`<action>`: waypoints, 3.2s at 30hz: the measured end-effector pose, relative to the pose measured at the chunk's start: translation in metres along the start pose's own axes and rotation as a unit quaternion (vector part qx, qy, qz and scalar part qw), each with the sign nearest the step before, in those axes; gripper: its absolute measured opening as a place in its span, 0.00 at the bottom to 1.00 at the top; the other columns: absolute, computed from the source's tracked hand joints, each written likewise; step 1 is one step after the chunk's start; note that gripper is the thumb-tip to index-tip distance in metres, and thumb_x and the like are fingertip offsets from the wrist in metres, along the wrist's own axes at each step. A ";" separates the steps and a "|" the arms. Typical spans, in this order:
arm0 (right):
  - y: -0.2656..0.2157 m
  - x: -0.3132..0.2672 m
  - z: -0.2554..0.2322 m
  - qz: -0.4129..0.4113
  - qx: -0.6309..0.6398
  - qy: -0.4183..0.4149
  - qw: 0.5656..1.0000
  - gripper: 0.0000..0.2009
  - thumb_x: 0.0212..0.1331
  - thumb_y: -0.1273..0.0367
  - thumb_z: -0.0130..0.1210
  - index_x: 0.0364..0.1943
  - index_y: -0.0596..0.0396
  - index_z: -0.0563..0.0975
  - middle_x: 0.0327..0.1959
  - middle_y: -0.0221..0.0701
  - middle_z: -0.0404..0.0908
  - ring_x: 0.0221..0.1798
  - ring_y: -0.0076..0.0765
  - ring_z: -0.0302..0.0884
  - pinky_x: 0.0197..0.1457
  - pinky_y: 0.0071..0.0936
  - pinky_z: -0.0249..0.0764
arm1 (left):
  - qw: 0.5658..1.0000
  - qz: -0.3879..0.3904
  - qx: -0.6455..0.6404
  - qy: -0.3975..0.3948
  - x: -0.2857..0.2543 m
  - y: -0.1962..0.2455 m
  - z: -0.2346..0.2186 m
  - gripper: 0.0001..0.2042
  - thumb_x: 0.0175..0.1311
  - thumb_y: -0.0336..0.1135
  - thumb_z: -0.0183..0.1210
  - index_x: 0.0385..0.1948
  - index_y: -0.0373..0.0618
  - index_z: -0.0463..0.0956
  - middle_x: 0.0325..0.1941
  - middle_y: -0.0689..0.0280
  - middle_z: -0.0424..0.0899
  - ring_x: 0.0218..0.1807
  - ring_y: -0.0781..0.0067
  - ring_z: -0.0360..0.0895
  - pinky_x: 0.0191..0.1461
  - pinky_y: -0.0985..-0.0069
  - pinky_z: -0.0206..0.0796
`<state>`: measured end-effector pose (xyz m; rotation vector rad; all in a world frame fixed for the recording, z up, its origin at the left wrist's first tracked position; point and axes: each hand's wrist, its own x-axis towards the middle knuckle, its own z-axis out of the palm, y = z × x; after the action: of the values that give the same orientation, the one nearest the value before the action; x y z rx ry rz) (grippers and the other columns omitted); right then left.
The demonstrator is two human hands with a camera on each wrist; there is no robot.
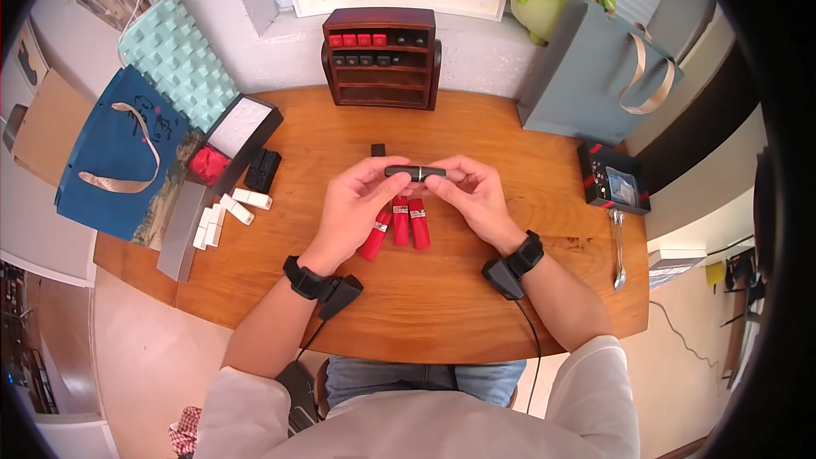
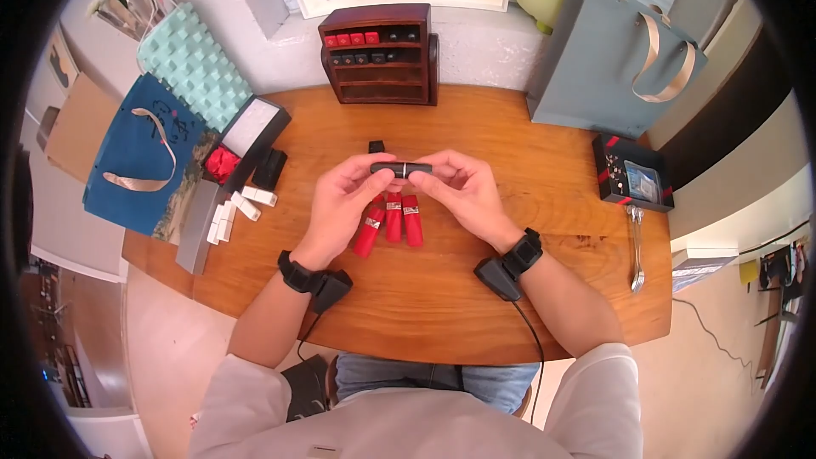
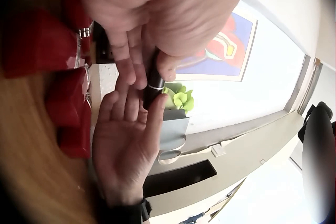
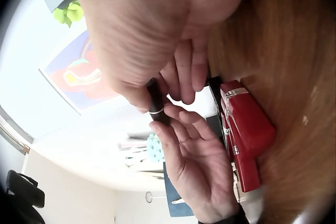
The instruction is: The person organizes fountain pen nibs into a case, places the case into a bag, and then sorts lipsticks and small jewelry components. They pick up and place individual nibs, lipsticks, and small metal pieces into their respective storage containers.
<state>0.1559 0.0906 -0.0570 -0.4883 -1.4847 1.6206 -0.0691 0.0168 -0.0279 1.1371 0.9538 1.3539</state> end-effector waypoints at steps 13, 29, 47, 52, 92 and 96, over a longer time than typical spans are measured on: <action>-0.004 -0.001 0.003 -0.008 0.020 -0.027 0.999 0.10 0.81 0.75 0.62 0.59 0.61 0.78 0.59 0.42 0.92 0.60 0.33 0.91 0.68 0.33 0.86 | 0.999 -0.018 -0.048 -0.006 0.004 -0.005 -0.010 0.13 0.86 0.33 0.62 0.61 0.35 0.83 0.57 0.58 0.92 0.57 0.67 0.91 0.65 0.69 0.83; -0.018 0.003 0.016 -0.099 -0.198 0.005 0.975 0.15 0.71 0.71 0.74 0.58 0.58 0.87 0.59 0.35 0.90 0.57 0.33 0.91 0.63 0.33 0.86 | 1.000 0.006 0.021 -0.002 -0.002 0.004 0.000 0.12 0.79 0.25 0.68 0.59 0.36 0.87 0.51 0.63 0.93 0.52 0.78 0.89 0.56 0.76 0.83; -0.049 0.133 0.000 -0.361 -0.586 0.111 0.717 0.13 0.62 0.75 0.71 0.50 0.52 0.86 0.49 0.35 0.87 0.48 0.52 0.88 0.50 0.44 0.86 | 0.991 0.026 0.063 0.118 0.001 0.005 -0.016 0.08 0.82 0.34 0.67 0.49 0.38 0.86 0.39 0.68 0.90 0.37 0.85 0.82 0.42 0.82 0.75; -0.037 0.142 -0.010 -0.375 -0.636 0.145 0.659 0.12 0.61 0.74 0.72 0.48 0.52 0.86 0.45 0.33 0.85 0.49 0.48 0.84 0.53 0.44 0.81 | 0.986 0.035 0.102 0.126 0.002 0.006 -0.014 0.07 0.82 0.34 0.67 0.47 0.39 0.86 0.37 0.69 0.90 0.35 0.86 0.82 0.40 0.83 0.74; 0.003 0.028 -0.021 0.055 -0.319 0.007 0.946 0.10 0.76 0.65 0.68 0.45 0.59 0.90 0.28 0.20 0.85 0.31 0.14 0.75 0.36 0.23 0.74 | 0.941 -0.010 0.330 0.079 0.014 -0.006 -0.052 0.12 0.76 0.34 0.71 0.50 0.34 0.88 0.45 0.59 0.95 0.43 0.75 0.88 0.50 0.74 0.79; -0.010 0.025 -0.015 0.027 -0.379 -0.016 0.925 0.12 0.76 0.67 0.66 0.58 0.54 0.88 0.43 0.28 0.90 0.35 0.24 0.81 0.41 0.28 0.78 | 0.949 -0.027 0.313 0.043 0.013 -0.003 -0.052 0.11 0.75 0.32 0.72 0.51 0.36 0.87 0.46 0.61 0.95 0.45 0.77 0.87 0.51 0.75 0.79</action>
<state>0.1570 0.1185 -0.0446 -0.9316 -2.1226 1.0366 -0.1189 0.0327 -0.0414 1.5115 1.5316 1.0842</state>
